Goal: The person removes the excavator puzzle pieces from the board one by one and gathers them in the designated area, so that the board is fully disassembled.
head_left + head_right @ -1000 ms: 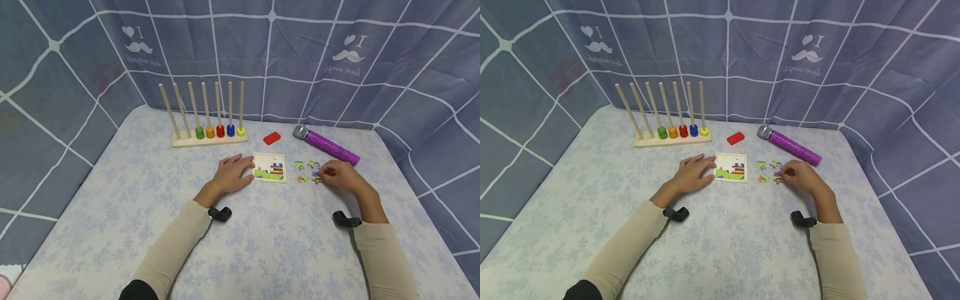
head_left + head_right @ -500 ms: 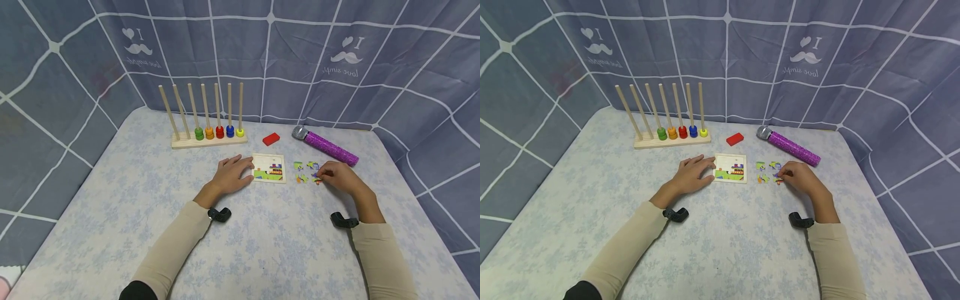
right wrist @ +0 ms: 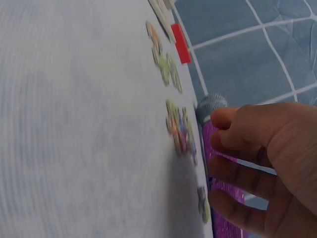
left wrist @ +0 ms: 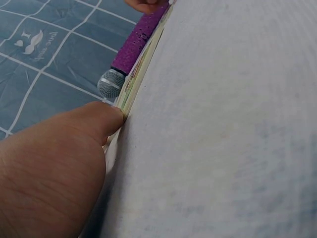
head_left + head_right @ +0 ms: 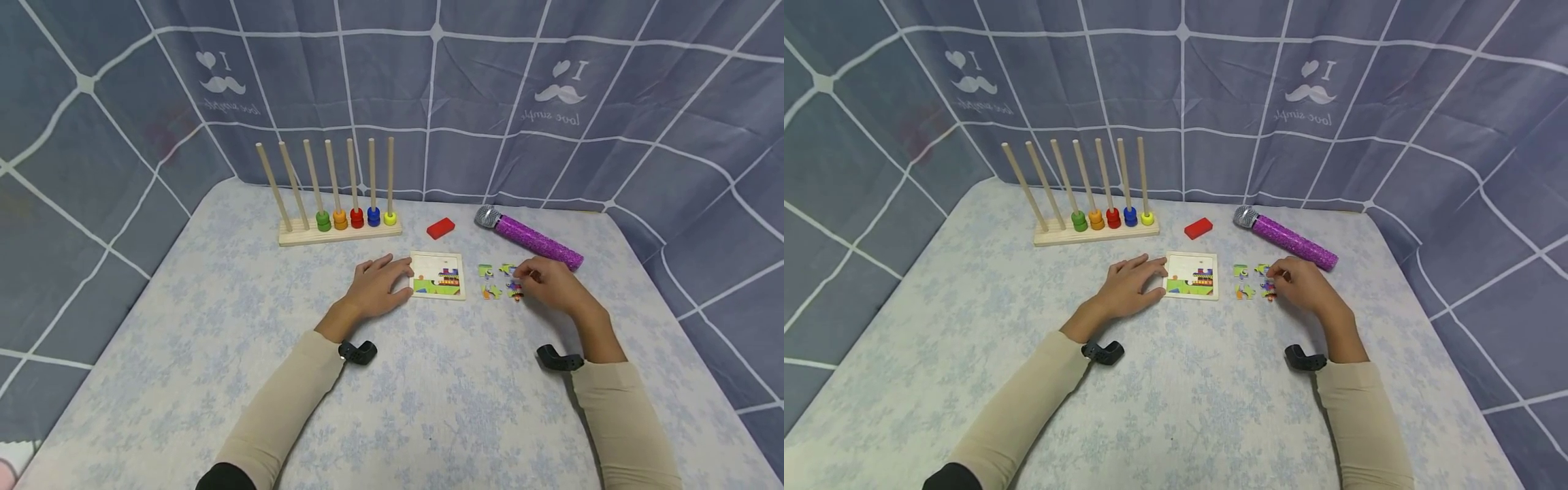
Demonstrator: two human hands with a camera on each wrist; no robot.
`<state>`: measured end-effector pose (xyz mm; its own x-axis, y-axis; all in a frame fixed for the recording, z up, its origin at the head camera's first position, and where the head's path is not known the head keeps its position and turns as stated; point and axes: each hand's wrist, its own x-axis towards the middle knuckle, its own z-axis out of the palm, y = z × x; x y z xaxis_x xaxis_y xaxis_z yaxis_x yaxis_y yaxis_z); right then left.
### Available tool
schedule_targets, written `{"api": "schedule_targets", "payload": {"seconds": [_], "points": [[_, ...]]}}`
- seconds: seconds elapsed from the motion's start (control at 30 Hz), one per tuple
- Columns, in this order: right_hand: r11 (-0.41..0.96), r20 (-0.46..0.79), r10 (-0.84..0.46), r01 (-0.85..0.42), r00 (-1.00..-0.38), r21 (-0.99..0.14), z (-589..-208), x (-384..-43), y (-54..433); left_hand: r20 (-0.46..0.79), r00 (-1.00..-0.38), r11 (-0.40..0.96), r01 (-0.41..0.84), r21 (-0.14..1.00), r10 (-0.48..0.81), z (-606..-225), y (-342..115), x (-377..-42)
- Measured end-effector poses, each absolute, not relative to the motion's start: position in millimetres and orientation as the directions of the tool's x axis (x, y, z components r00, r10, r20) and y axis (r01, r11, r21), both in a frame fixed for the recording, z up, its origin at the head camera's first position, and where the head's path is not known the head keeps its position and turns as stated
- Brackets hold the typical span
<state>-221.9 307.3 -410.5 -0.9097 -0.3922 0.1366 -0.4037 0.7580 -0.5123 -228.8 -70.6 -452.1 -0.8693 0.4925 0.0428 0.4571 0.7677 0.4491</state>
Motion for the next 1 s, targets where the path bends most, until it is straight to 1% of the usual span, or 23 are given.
{"api": "schedule_targets", "payload": {"seconds": [0.17, 0.47, 0.63, 0.77, 0.87, 1.0], "points": [[0.742, 0.104, -0.424, -0.41, -0.9, -0.531, -405.7, -224.3, 288.4, 0.051, -0.868, 0.765, 0.462, 0.448, 0.494, -451.8, -70.7, -229.3], [0.714, 0.05, -0.535, -0.483, -0.843, -0.506, -400.1, -239.4, 237.4, 0.057, -0.862, 0.756, 0.472, 0.453, 0.504, -450.7, -71.7, -229.1], [0.741, -0.067, -0.567, -0.473, -0.821, -0.477, -394.0, -250.1, 210.6, 0.053, -0.868, 0.764, 0.462, 0.45, 0.494, -449.7, -73.0, -228.8], [0.787, -0.144, -0.544, -0.444, -0.826, -0.428, -393.4, -253.2, 198.3, 0.044, -0.867, 0.761, 0.46, 0.458, 0.497, -450.8, -72.0, -227.9], [0.811, -0.146, -0.521, -0.434, -0.841, -0.393, -396.2, -253.3, 195.2, 0.044, -0.865, 0.758, 0.462, 0.46, 0.5, -451.4, -71.3, -227.0], [0.812, -0.128, -0.51, -0.427, -0.851, -0.398, -400.7, -253.2, 195.4, 0.059, -0.865, 0.758, 0.467, 0.456, 0.497, -450.8, -71.5, -226.7]]}}
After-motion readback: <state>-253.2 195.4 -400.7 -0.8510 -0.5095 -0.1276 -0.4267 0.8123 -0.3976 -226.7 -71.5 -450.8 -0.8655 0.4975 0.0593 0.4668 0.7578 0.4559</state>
